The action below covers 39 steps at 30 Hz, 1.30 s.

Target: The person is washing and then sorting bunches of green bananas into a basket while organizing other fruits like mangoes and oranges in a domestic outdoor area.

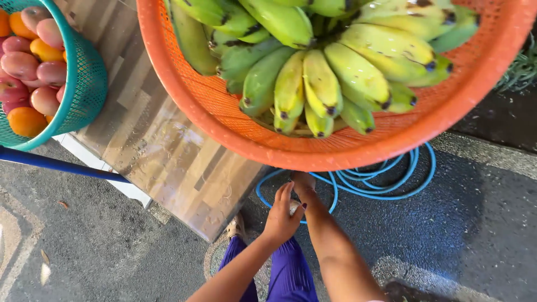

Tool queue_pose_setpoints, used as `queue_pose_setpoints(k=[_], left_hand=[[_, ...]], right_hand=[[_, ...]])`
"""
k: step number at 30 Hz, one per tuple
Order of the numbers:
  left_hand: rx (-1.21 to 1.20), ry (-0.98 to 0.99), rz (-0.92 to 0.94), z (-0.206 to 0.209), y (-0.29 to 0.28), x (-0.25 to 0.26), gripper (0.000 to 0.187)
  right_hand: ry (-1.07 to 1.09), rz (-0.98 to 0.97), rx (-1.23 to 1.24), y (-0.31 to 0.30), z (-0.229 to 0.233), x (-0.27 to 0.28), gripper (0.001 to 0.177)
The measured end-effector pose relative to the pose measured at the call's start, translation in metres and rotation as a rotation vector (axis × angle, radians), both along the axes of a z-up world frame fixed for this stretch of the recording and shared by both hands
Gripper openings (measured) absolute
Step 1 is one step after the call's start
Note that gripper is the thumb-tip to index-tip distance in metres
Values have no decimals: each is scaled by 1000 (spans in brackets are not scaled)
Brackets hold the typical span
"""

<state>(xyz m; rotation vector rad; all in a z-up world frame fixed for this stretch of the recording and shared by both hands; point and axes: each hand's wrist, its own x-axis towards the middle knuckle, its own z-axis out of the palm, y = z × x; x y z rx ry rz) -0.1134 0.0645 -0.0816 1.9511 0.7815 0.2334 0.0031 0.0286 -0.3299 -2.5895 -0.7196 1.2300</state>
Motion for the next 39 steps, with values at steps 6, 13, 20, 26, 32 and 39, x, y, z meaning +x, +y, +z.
queue_pose_setpoints(k=[6, 13, 20, 26, 32, 39], left_hand=[[-42, -6, 39, -4, 2, -4, 74], [-78, -43, -12, 11, 18, -4, 74], [-169, -68, -11, 23, 29, -17, 71], [-167, -68, -33, 12, 21, -33, 73], [-157, 6, -47, 9, 28, -39, 74], [-222, 39, -15, 18, 33, -30, 72]], right_hand=[[-274, -99, 184, 10, 4, 2, 47], [-177, -211, 256, 33, 8, 2, 46], [-49, -409, 221, -9, 22, -30, 45], [39, -575, 207, -28, 67, -41, 43], [112, -730, 240, -47, 79, -46, 42], [172, -889, 317, -55, 4, -51, 41]])
